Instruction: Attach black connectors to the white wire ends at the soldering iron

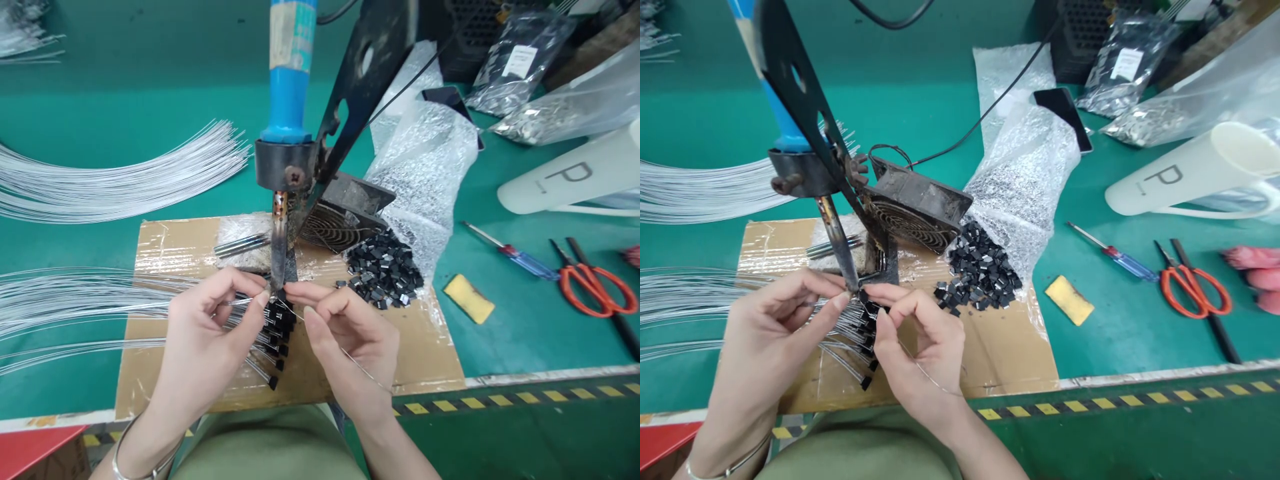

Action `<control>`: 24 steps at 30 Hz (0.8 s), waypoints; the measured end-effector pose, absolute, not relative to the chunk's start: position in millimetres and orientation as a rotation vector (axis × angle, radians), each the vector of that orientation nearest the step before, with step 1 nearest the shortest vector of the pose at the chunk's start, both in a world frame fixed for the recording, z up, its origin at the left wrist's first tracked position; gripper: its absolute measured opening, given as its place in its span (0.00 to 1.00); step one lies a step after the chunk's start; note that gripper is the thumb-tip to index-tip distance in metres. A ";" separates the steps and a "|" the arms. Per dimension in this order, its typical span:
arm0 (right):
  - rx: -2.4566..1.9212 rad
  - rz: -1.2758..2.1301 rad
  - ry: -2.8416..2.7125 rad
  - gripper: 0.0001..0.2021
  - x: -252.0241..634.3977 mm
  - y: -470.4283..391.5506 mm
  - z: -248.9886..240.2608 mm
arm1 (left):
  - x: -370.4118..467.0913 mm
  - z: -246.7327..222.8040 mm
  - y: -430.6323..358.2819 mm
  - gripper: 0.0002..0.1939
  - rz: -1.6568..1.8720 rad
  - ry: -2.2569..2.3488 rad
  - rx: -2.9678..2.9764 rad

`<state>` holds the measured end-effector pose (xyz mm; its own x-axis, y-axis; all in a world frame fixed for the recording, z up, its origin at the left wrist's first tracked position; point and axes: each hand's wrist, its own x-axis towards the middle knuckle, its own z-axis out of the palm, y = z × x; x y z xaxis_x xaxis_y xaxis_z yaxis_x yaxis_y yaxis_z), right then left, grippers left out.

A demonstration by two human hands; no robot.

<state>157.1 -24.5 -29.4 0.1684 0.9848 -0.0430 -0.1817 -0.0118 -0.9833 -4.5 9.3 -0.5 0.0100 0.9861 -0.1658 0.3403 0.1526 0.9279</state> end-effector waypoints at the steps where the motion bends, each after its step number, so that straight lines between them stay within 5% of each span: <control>1: -1.180 1.178 -0.941 0.10 156.8 -24.7 -29.5 | -4.4 -0.2 9.5 0.05 0.874 1.502 1.346; 24: -1.205 1.142 -0.991 0.10 158.1 -24.5 -30.4 | -0.7 1.8 10.6 0.05 0.876 1.512 1.365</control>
